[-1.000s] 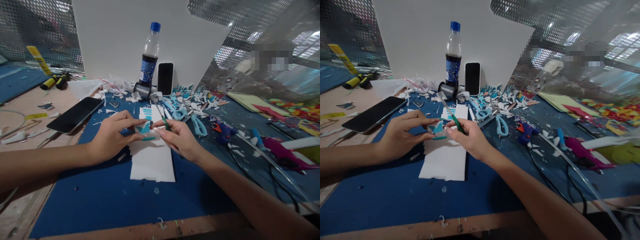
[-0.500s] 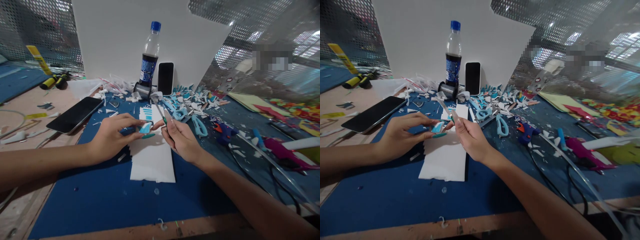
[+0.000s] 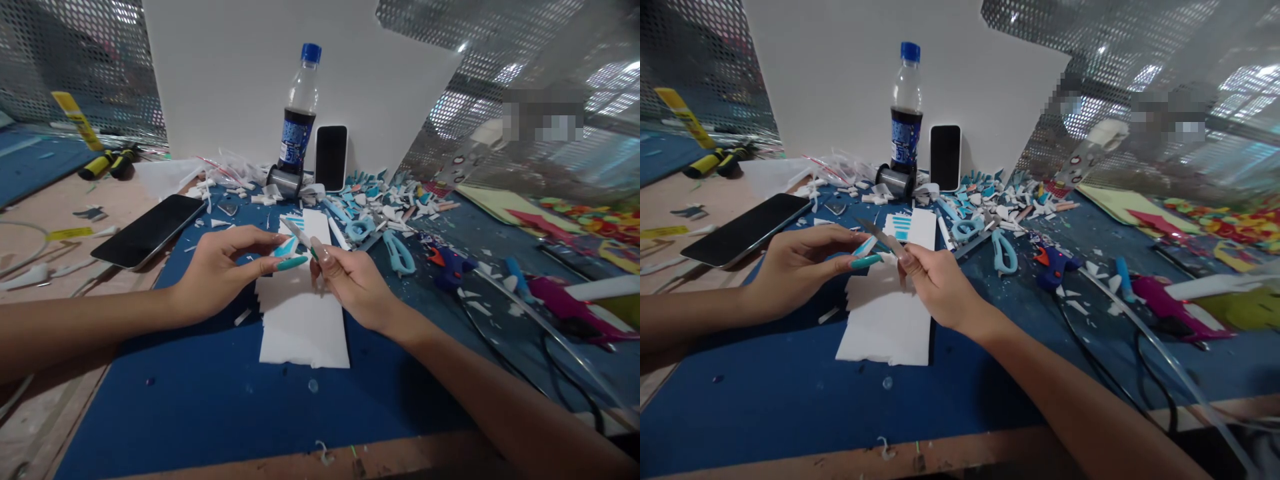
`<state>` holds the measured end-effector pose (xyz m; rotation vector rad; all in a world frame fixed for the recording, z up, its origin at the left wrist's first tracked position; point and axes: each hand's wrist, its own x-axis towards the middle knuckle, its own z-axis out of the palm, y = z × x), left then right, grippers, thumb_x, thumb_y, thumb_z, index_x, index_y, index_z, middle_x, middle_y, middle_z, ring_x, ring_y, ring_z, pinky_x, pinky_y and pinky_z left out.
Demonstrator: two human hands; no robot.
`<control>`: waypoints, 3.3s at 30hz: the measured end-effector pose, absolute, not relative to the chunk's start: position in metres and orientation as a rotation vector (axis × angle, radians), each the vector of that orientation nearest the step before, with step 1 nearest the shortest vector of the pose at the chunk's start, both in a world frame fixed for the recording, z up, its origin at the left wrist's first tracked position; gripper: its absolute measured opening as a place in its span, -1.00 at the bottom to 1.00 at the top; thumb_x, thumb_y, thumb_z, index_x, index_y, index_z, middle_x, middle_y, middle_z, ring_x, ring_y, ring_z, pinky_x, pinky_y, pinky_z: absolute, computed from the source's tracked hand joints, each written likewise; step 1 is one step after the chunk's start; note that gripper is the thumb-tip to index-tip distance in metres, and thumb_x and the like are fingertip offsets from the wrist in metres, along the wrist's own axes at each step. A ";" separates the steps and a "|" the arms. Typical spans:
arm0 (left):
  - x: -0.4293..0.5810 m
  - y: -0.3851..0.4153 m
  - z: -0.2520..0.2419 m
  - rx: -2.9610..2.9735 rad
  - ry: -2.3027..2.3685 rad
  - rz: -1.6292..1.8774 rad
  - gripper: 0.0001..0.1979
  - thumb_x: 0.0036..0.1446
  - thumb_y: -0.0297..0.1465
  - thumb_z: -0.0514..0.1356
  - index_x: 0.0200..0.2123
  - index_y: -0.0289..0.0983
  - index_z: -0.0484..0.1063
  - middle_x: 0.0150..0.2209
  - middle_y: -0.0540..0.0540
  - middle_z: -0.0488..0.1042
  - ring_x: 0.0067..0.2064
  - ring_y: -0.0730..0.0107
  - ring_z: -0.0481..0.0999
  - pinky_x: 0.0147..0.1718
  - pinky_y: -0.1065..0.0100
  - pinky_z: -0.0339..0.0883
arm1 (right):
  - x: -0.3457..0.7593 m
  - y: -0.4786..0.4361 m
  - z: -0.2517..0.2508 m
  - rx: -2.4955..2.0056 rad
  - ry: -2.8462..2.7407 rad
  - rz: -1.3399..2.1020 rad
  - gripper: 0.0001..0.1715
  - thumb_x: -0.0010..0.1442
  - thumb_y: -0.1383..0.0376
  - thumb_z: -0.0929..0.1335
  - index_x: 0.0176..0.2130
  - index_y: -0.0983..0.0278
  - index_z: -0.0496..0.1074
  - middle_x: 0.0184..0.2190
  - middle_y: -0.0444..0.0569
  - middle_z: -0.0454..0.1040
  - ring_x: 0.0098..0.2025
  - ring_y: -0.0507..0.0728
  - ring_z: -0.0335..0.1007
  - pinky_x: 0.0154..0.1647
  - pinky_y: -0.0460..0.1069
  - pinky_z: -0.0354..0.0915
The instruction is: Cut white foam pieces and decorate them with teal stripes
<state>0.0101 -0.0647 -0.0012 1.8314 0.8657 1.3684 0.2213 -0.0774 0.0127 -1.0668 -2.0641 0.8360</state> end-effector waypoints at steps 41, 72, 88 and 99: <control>0.009 -0.060 0.003 1.768 0.728 1.267 -0.90 -0.05 -0.40 0.38 -0.40 -0.26 0.56 -0.40 -0.04 0.58 -0.35 0.38 0.56 -0.35 0.39 0.49 | 0.215 -0.083 0.014 -1.016 -2.059 0.960 -0.43 0.33 -0.03 0.12 -0.52 0.28 0.23 -0.65 -0.17 0.21 -0.61 -0.06 0.11 -0.55 -0.09 0.07; 0.011 -0.060 0.003 1.651 0.638 1.247 -0.90 -0.09 -0.47 0.40 -0.43 -0.27 0.56 -0.40 -0.05 0.57 -0.35 0.42 0.55 -0.36 0.45 0.47 | 0.216 -0.083 0.016 -0.964 -2.087 1.004 -0.45 0.33 0.00 0.13 -0.54 0.28 0.20 -0.66 -0.19 0.18 -0.63 -0.07 0.10 -0.58 -0.11 0.06; 0.011 -0.057 0.001 1.752 0.486 1.224 -0.87 -0.01 -0.35 0.38 -0.43 -0.29 0.55 -0.43 -0.05 0.52 -0.39 0.45 0.49 -0.37 0.43 0.44 | 0.215 -0.084 0.016 -0.923 -2.108 1.061 -0.47 0.33 0.04 0.15 -0.54 0.29 0.23 -0.65 -0.18 0.21 -0.62 -0.08 0.12 -0.57 -0.12 0.08; 0.009 -0.057 0.001 1.738 0.477 1.252 -0.92 0.00 -0.42 0.37 -0.39 -0.28 0.56 -0.40 -0.04 0.49 -0.36 0.47 0.47 -0.34 0.46 0.40 | 0.216 -0.085 0.022 -0.897 -2.129 1.098 -0.49 0.34 0.09 0.16 -0.55 0.30 0.24 -0.67 -0.19 0.21 -0.63 -0.08 0.12 -0.56 -0.12 0.08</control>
